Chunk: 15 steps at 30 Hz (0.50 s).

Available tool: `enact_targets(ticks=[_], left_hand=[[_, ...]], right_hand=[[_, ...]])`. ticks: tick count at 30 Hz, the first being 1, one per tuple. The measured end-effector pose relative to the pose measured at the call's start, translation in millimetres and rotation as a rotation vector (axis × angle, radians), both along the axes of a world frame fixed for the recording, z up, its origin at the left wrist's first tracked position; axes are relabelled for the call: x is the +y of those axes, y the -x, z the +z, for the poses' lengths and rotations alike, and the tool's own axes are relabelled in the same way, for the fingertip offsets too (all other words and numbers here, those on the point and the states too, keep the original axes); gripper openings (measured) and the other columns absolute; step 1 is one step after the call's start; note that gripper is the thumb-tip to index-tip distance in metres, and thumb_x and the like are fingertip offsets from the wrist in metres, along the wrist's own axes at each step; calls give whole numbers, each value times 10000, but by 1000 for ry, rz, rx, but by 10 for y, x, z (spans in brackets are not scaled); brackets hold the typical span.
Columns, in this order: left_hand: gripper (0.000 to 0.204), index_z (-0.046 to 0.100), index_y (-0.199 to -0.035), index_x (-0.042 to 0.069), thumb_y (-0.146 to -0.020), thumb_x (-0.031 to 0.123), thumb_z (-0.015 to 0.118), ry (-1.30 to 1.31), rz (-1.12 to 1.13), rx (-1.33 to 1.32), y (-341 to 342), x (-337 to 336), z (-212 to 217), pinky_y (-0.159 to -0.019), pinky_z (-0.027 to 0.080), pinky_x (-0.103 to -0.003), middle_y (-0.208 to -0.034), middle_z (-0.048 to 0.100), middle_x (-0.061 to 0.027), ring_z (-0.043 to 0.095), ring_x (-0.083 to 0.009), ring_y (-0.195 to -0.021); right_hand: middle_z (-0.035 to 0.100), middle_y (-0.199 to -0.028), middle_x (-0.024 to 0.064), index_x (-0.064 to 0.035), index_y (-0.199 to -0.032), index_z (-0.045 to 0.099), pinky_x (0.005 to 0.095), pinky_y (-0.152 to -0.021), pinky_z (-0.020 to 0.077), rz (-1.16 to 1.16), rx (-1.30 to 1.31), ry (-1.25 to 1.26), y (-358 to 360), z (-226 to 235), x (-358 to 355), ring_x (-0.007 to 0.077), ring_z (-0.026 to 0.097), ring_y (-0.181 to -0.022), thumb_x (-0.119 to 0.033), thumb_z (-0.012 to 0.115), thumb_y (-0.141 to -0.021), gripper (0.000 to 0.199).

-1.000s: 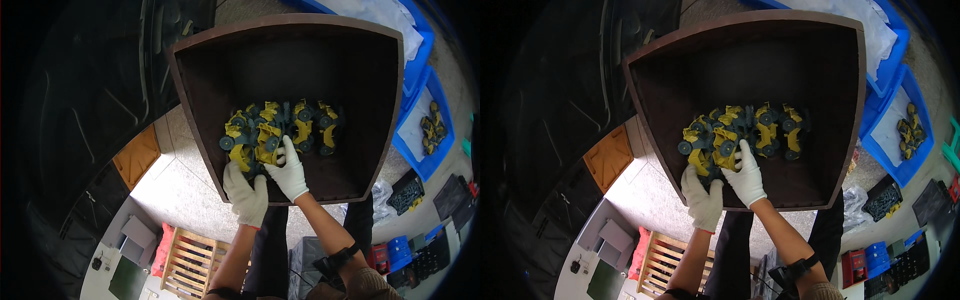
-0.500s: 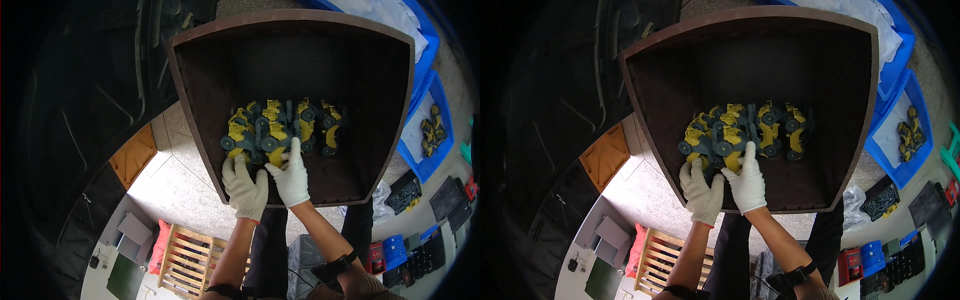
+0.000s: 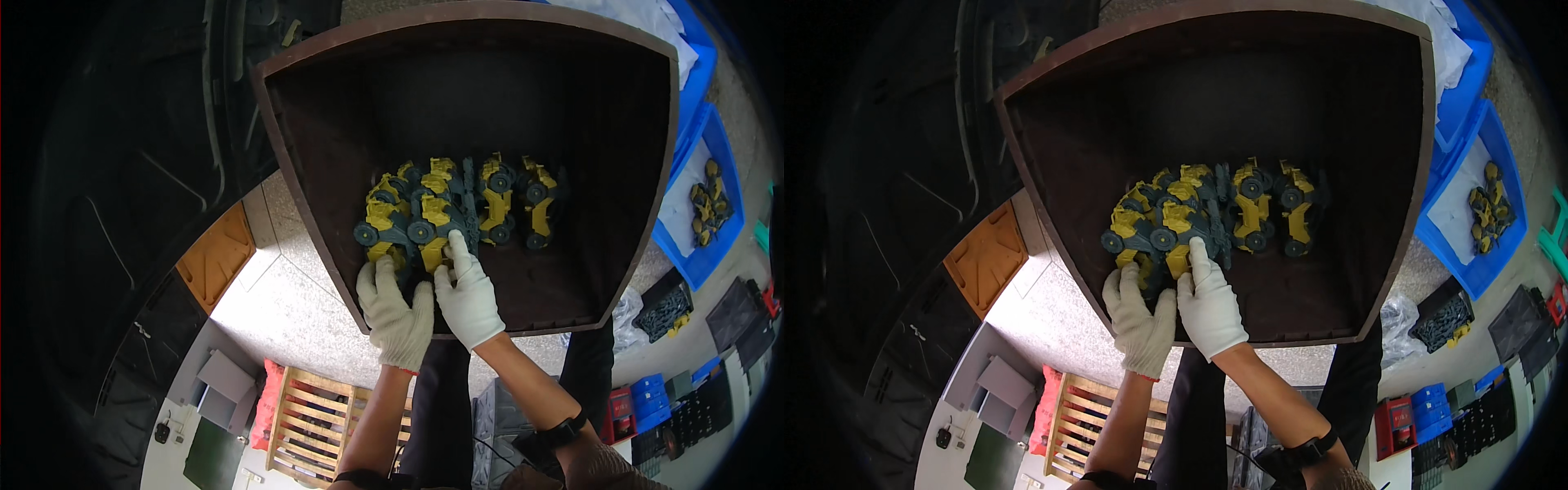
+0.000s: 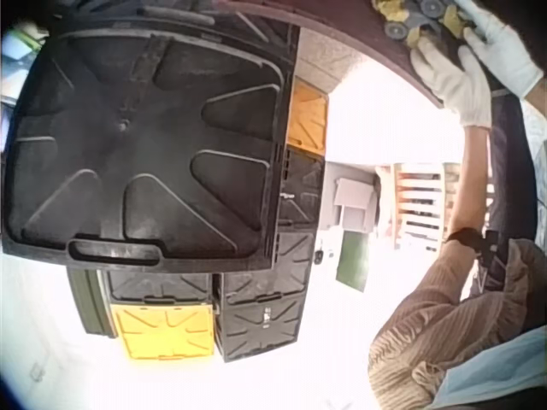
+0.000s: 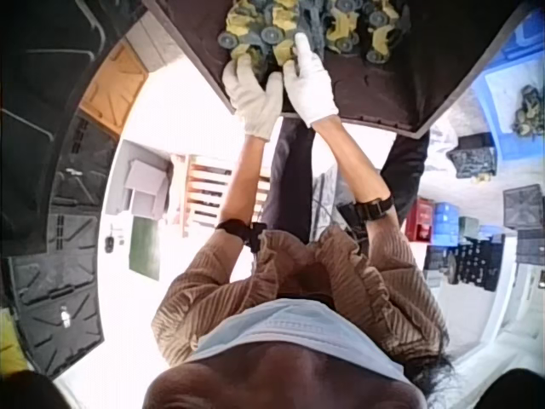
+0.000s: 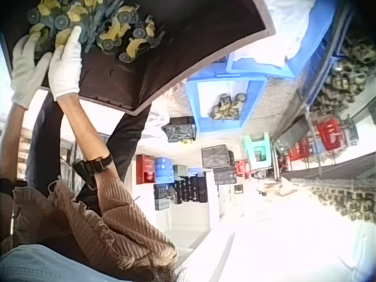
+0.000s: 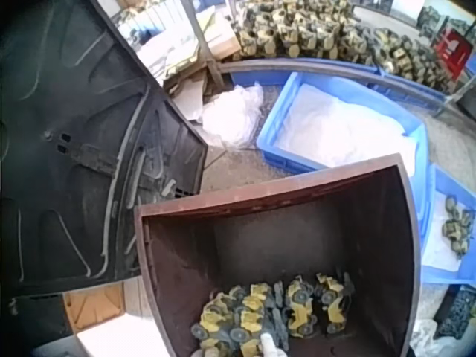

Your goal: Sorting toy excavators from a box into crates and weighing them on a scale.

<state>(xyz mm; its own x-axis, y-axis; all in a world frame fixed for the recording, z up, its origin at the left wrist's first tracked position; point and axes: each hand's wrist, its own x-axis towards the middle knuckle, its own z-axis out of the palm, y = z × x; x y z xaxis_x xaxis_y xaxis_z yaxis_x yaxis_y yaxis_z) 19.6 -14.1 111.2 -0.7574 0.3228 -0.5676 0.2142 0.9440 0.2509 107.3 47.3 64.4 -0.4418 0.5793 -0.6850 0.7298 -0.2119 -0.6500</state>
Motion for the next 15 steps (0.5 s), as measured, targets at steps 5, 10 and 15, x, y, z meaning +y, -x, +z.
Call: enact_targets(ticks=[5, 10, 15], left_hand=[[648, 502, -1377, -3, -804, 192, 731, -13, 23, -9, 0, -5, 70, -1064, 424, -431, -1423, 427, -269, 501, -413, -1248], [621, 495, -1368, -8, -813, 139, 730, -80, -15, -10, -183, 149, 295, -1047, 433, -455, -1407, 433, -291, 503, -440, -1230], [585, 504, -1349, -36, -816, 71, 719, -264, -177, -107, -805, 330, 726, -1026, 453, -449, -1394, 430, -292, 507, -434, -1223]], right_hand=[[651, -1138, 238, -58, -1351, 547, 449, -845, 554, -26, -79, 49, -25, 197, 228, 414, 664, -1007, -105, 596, -953, 403], [676, -1015, 109, -45, -1222, 647, 290, -708, 544, -100, 154, 265, -383, 623, 685, 176, 675, -811, -41, 691, -899, 326], [720, -992, 94, 16, -1106, 720, 272, -741, 525, -9, 698, 677, -1379, 1108, 1540, 148, 665, -840, 13, 787, -825, 289]])
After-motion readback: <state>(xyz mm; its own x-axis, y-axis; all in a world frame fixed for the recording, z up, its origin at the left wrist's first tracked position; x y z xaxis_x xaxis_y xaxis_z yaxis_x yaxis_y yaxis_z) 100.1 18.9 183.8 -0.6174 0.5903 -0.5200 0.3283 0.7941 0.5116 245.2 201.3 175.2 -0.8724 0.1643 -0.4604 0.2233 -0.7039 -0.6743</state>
